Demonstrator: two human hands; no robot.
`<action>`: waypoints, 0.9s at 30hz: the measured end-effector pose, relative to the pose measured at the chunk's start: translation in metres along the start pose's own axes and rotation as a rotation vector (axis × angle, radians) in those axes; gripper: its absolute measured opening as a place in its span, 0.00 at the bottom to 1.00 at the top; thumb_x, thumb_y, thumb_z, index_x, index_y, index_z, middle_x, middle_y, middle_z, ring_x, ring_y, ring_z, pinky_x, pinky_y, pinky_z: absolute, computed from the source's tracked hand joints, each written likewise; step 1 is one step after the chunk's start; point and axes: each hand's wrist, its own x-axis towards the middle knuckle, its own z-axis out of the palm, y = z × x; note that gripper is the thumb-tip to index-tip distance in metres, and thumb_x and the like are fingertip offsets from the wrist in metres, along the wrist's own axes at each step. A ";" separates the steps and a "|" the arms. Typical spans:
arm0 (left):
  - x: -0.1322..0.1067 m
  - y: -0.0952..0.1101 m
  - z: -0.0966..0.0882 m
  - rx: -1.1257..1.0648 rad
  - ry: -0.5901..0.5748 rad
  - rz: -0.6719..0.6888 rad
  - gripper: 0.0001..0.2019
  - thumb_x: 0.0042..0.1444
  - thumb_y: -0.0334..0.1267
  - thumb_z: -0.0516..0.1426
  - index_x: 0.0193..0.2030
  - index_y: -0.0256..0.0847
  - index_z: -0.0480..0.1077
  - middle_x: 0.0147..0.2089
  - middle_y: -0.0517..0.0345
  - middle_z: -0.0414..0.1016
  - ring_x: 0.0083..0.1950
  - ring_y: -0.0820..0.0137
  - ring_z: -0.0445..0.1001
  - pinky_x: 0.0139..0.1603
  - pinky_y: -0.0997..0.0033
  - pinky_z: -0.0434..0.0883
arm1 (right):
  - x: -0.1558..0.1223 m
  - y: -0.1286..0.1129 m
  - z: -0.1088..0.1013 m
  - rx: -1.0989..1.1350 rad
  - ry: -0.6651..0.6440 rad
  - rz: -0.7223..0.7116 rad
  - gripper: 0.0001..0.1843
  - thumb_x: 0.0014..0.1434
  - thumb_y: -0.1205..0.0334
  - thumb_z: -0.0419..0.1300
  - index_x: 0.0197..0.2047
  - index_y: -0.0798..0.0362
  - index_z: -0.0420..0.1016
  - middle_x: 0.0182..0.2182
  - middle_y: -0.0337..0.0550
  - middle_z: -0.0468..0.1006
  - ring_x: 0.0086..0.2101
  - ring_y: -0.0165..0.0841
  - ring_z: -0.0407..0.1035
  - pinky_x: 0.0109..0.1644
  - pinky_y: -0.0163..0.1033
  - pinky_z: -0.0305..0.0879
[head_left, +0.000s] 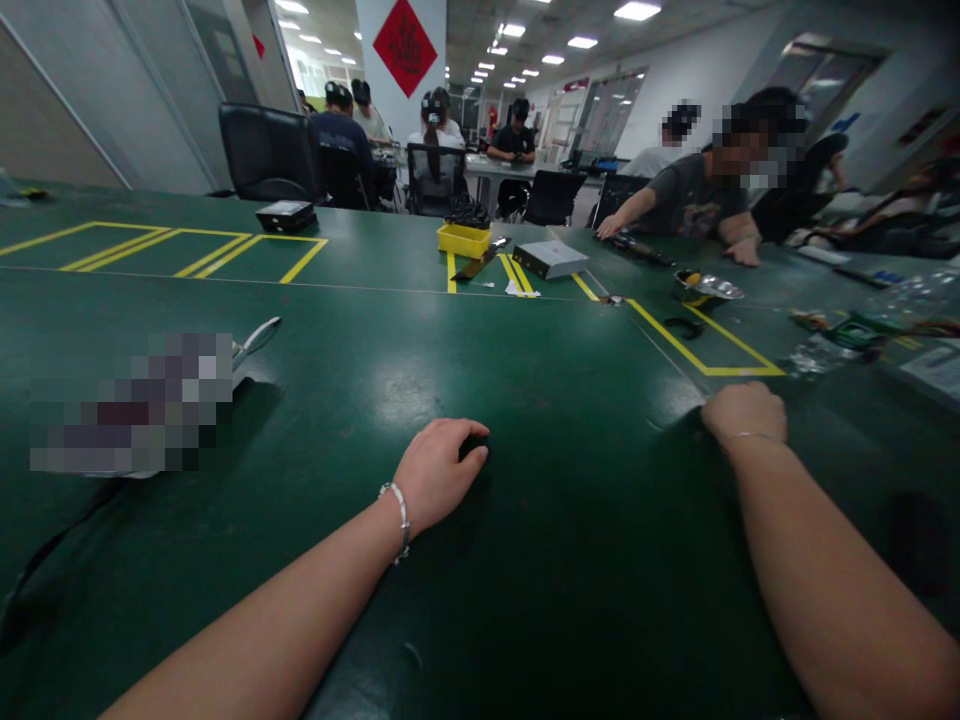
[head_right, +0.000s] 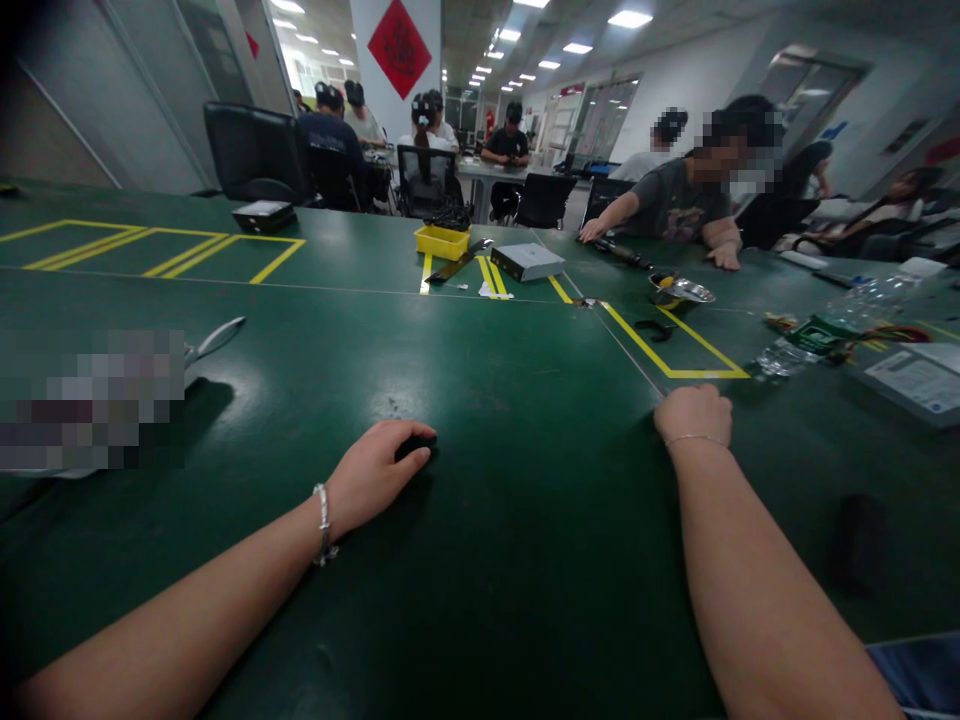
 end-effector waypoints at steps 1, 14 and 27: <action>0.000 0.000 0.000 0.003 0.000 0.000 0.11 0.52 0.38 0.51 0.43 0.45 0.67 0.44 0.59 0.72 0.49 0.65 0.67 0.50 0.61 0.64 | -0.004 -0.009 -0.004 0.048 0.007 -0.034 0.19 0.48 0.68 0.49 0.40 0.67 0.73 0.41 0.68 0.68 0.40 0.47 0.64 0.36 0.44 0.57; 0.000 0.000 0.005 -0.172 -0.014 -0.078 0.20 0.43 0.40 0.60 0.45 0.44 0.61 0.35 0.62 0.73 0.36 0.70 0.71 0.37 0.69 0.67 | -0.174 -0.175 -0.026 1.364 -0.726 -0.554 0.11 0.43 0.65 0.60 0.32 0.52 0.64 0.27 0.36 0.71 0.28 0.28 0.67 0.34 0.37 0.66; -0.001 0.001 0.001 -0.203 0.035 -0.102 0.10 0.52 0.38 0.51 0.41 0.42 0.65 0.31 0.62 0.72 0.31 0.74 0.71 0.34 0.73 0.67 | -0.042 -0.065 -0.008 0.375 0.297 -0.379 0.25 0.53 0.53 0.52 0.52 0.55 0.63 0.57 0.56 0.54 0.57 0.54 0.41 0.52 0.61 0.42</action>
